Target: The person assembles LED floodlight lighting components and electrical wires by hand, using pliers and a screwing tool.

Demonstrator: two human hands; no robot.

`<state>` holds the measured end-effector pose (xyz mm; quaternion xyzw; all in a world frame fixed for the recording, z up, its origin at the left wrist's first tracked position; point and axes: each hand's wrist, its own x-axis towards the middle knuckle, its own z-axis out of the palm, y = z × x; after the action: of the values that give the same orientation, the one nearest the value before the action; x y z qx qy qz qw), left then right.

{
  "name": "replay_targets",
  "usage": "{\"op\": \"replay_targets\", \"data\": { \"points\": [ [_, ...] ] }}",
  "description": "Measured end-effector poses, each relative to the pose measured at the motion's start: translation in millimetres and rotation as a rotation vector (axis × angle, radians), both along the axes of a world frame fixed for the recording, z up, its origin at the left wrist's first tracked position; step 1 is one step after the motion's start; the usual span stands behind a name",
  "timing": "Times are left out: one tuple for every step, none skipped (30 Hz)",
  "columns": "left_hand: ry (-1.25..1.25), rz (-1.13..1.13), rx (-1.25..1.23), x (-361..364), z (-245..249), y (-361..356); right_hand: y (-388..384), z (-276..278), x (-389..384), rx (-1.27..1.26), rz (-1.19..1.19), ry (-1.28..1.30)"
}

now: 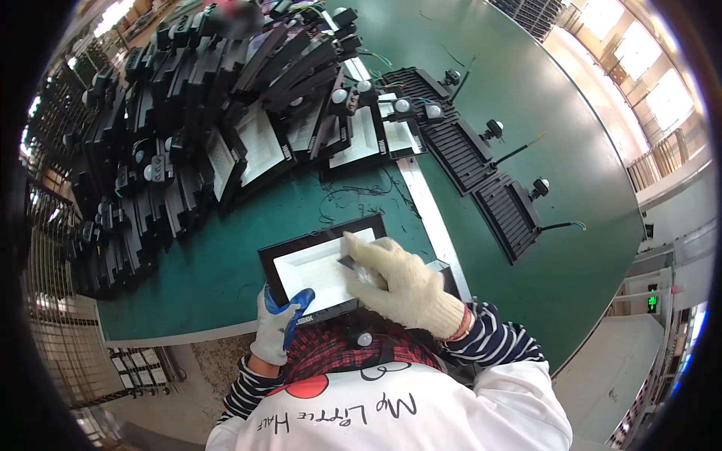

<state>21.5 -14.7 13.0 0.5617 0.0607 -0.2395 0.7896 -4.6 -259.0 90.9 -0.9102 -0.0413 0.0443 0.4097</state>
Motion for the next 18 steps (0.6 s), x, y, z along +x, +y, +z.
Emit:
{"op": "replay_targets", "data": {
  "points": [
    [-0.004,0.013,0.025,-2,-8,2,-2,9,-5,-0.188,0.000,0.008],
    [-0.008,0.026,0.050,-2,-12,2,-4,14,-8,-0.376,0.000,0.019],
    [0.043,0.082,0.036,-3,-5,-2,-5,15,-11,-0.536,-0.002,-0.016],
    [0.033,0.065,0.044,-2,-6,-2,-6,17,-10,-0.550,-0.048,0.018],
    [0.024,0.050,0.053,-2,-9,1,-7,19,-9,-0.562,-0.093,0.052],
    [0.015,0.034,0.063,-3,-13,4,-9,20,-7,-0.573,-0.137,0.087],
    [-0.005,0.099,0.067,-8,-23,5,-15,13,-2,-0.612,-0.152,-0.032],
    [-0.059,0.044,0.079,-6,-28,7,-20,7,5,-0.632,-0.135,-0.134],
    [-0.112,-0.010,0.091,-4,-29,11,-26,2,14,-0.650,-0.117,-0.237],
    [-0.169,-0.058,0.103,-1,-29,13,-31,1,24,-0.666,-0.095,-0.347],
    [-0.136,-0.035,0.081,-2,-23,11,-35,6,32,-0.654,-0.037,-0.352],
    [-0.103,-0.010,0.060,-3,-15,8,-40,7,36,-0.656,0.018,-0.378],
    [-0.069,0.023,0.033,-3,-10,7,-49,7,39,-0.661,0.079,-0.406],
    [-0.096,0.017,0.074,-2,-10,8,-56,8,42,-0.668,0.147,-0.432],
    [-0.119,0.009,0.116,-2,-10,10,-56,15,43,-0.692,0.201,-0.282],
    [-0.141,-0.009,0.161,-2,-11,12,-50,23,45,-0.742,0.238,-0.229],
    [-0.133,-0.019,0.117,-2,-12,11,-38,30,49,-0.790,0.268,-0.174],
    [-0.129,-0.034,0.072,0,-13,10,-28,34,53,-0.840,0.294,-0.119]
  ]
}}
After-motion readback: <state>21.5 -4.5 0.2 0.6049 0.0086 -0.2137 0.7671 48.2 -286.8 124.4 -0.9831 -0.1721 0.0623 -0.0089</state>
